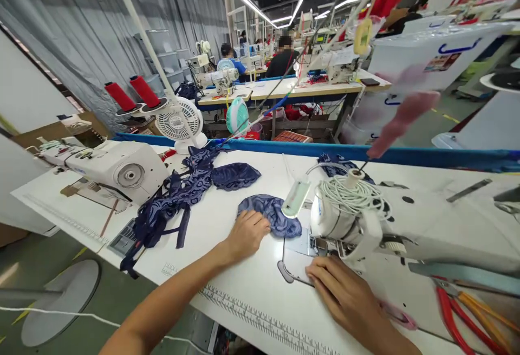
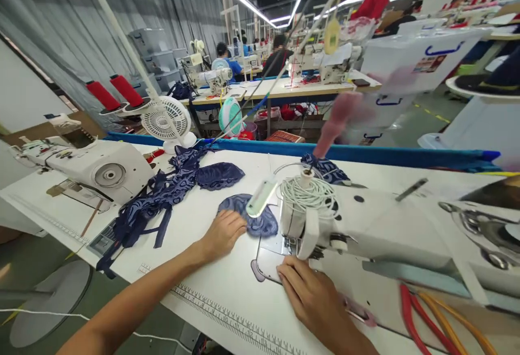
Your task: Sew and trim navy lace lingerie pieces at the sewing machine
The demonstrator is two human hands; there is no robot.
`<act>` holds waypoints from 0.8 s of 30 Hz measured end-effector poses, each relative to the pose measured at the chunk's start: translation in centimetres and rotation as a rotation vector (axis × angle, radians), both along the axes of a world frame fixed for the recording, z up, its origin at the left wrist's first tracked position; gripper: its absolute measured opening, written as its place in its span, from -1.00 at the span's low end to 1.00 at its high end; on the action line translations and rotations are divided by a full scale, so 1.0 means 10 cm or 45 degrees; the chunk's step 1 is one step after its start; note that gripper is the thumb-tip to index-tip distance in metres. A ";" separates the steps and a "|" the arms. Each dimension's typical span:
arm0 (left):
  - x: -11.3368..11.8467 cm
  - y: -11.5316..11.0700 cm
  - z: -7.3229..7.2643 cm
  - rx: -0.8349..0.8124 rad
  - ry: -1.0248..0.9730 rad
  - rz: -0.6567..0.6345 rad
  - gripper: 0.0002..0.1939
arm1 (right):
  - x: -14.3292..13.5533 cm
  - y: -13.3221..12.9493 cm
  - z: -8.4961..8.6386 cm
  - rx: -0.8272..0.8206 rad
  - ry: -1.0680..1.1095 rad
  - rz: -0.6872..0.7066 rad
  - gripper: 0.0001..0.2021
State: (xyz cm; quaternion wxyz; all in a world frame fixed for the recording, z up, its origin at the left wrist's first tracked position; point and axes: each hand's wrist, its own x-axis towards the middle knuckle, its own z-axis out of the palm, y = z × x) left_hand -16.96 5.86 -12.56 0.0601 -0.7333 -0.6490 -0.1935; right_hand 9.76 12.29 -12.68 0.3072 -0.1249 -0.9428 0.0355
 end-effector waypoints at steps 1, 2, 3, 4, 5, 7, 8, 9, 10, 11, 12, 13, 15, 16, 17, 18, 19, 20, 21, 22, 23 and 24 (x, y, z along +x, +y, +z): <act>0.02 -0.14 0.01 0.002 -0.017 -0.028 -0.79 | 0.00 -0.01 -0.01 -0.023 -0.017 -0.001 -0.66; 0.05 -0.24 0.03 0.026 -0.042 -0.060 -0.79 | 0.00 -0.01 -0.03 -0.046 -0.037 0.003 -0.66; 0.08 -0.30 0.05 0.069 -0.072 -0.103 -0.77 | 0.00 -0.01 -0.05 -0.063 -0.050 0.003 -0.67; 0.13 -0.31 0.06 0.124 -0.098 -0.158 -0.74 | -0.01 -0.02 -0.06 -0.066 -0.049 -0.012 -0.69; 0.18 -0.30 0.07 0.175 -0.113 -0.218 -0.73 | -0.02 -0.02 -0.07 -0.059 -0.042 -0.034 -0.71; 0.30 -0.20 0.05 0.215 -0.102 -0.324 -0.74 | -0.05 -0.03 -0.08 -0.039 -0.056 -0.071 -0.72; 0.36 -0.15 0.03 0.193 -0.086 -0.352 -0.74 | -0.06 -0.04 -0.08 -0.029 -0.079 -0.081 -0.71; 0.41 -0.11 0.00 0.158 -0.077 -0.360 -0.74 | -0.07 -0.05 -0.07 -0.027 -0.113 -0.087 -0.69; 0.45 -0.08 -0.03 0.120 -0.085 -0.357 -0.73 | -0.08 -0.06 -0.05 -0.030 -0.151 -0.087 -0.67; 0.48 -0.07 -0.07 0.086 -0.109 -0.351 -0.72 | -0.07 -0.08 -0.03 -0.042 -0.183 -0.080 -0.66; 0.50 -0.08 -0.10 0.060 -0.144 -0.351 -0.71 | -0.05 -0.10 0.00 -0.062 -0.207 -0.068 -0.66; 0.51 -0.11 -0.12 0.037 -0.181 -0.359 -0.71 | -0.02 -0.12 0.04 -0.086 -0.219 -0.050 -0.68; 0.53 -0.17 -0.12 0.003 -0.243 -0.413 -0.73 | 0.05 -0.16 0.11 -0.119 -0.217 -0.023 -0.72; 0.53 -0.20 -0.11 -0.004 -0.264 -0.450 -0.75 | 0.09 -0.18 0.14 -0.112 -0.208 -0.024 -0.72; 0.55 -0.21 -0.10 -0.003 -0.280 -0.485 -0.77 | 0.12 -0.19 0.17 -0.091 -0.204 -0.035 -0.71; 0.56 -0.21 -0.08 0.002 -0.294 -0.509 -0.78 | 0.14 -0.19 0.19 -0.060 -0.205 -0.055 -0.69; 0.58 -0.20 -0.06 0.016 -0.304 -0.515 -0.79 | 0.15 -0.19 0.19 -0.027 -0.213 -0.071 -0.67; 0.60 -0.18 -0.04 0.033 -0.307 -0.499 -0.81 | 0.16 -0.18 0.20 -0.005 -0.231 -0.081 -0.66; 0.62 -0.15 -0.03 0.047 -0.299 -0.465 -0.82 | 0.16 -0.17 0.19 0.006 -0.249 -0.082 -0.65; 0.64 -0.12 -0.02 0.058 -0.277 -0.429 -0.83 | 0.16 -0.16 0.18 0.012 -0.263 -0.089 -0.66; 0.66 -0.09 -0.02 0.060 -0.244 -0.399 -0.84 | 0.16 -0.14 0.16 0.026 -0.270 -0.112 -0.67; 0.67 -0.07 -0.03 0.059 -0.204 -0.381 -0.84 | 0.15 -0.11 0.14 0.054 -0.273 -0.150 -0.70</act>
